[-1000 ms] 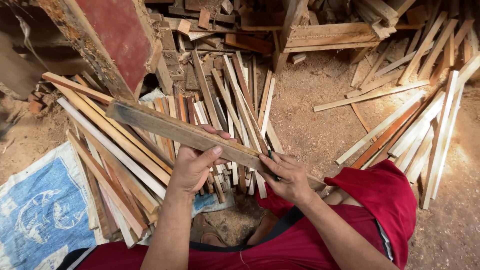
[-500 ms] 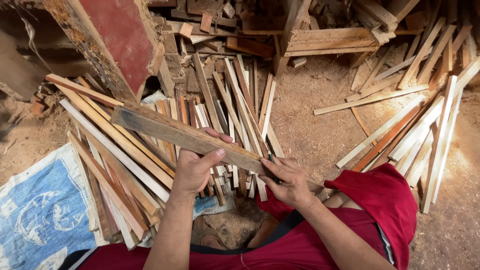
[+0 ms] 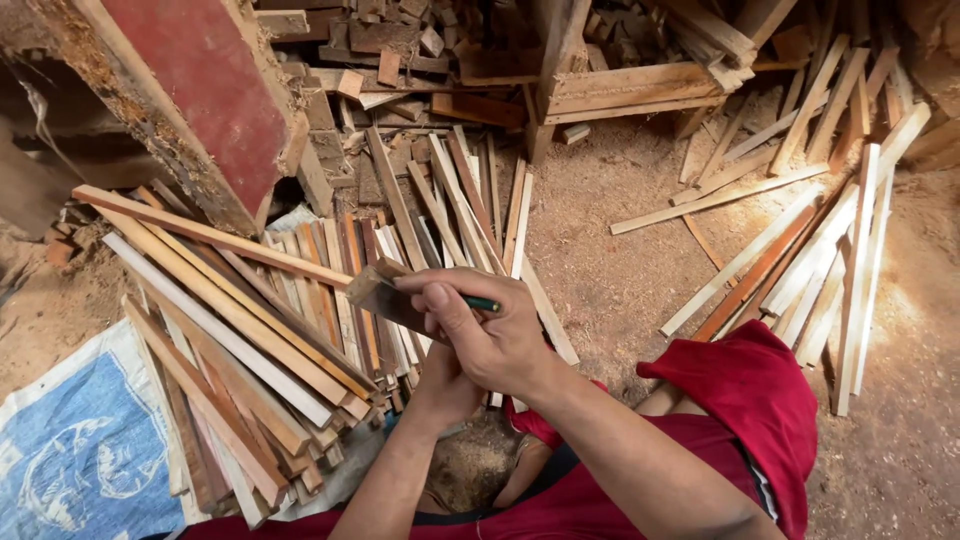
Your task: Inspecting and marking wooden strips with a pen
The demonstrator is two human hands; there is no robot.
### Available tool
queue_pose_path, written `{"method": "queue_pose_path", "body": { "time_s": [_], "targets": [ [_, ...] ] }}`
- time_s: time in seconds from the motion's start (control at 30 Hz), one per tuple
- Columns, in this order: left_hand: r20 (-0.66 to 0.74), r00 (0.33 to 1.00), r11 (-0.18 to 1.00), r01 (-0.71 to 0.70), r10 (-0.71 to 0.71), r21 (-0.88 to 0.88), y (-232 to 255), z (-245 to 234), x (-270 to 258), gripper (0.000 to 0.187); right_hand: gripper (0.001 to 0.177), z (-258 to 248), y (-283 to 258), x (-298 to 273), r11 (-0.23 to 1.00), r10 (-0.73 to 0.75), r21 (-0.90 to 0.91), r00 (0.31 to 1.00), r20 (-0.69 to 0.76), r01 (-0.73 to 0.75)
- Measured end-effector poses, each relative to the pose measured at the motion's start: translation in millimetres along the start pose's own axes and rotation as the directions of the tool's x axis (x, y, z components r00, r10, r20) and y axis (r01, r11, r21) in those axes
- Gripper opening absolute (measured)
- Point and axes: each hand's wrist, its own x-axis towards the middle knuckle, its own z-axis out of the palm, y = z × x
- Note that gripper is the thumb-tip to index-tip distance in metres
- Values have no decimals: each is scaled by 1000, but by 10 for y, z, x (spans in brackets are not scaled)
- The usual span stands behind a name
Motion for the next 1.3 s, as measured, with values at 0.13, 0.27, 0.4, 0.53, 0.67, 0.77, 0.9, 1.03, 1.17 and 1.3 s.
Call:
{"method": "queue_pose_path", "body": {
  "time_s": [0.13,0.27,0.4,0.53,0.67,0.77,0.9,1.03,1.17,1.3],
  "targets": [
    [-69,987,989,145,-146,-11,-164,-116,-74,48,21,-271,199,-190,996,11,-94,998,68,-4],
    [-65,978,981,-196,196,7,107,-46,-55,15,21,-306,34,-158,979,70,-197,992,108,-47],
    [-9,980,979,-198,199,52,174,70,-8,18,19,-128,-52,17,990,-93,-108,995,25,95],
    [0,968,966,-249,249,64,65,13,-4,9,19,-301,96,-147,993,5,-117,999,50,0],
    [-51,940,940,-335,338,55,-172,-202,12,18,19,-571,217,-407,968,182,-191,978,100,-161],
    [-62,952,954,-296,298,50,-18,-82,-40,20,19,-515,55,-325,964,180,-214,979,93,-157],
    [-94,994,990,-44,57,133,-341,-94,-7,8,18,-315,122,-134,992,-8,-124,1000,28,11],
    [-71,994,989,-77,87,126,-351,-59,20,5,20,-60,-126,94,997,-59,-44,997,46,61],
    [-86,983,984,-152,160,95,-399,-69,-19,6,19,-169,50,-30,1000,-17,-17,997,80,19],
    [-110,967,973,-223,229,62,-458,-94,-64,14,20,-506,311,-336,968,215,-159,971,107,-197]
  ]
}}
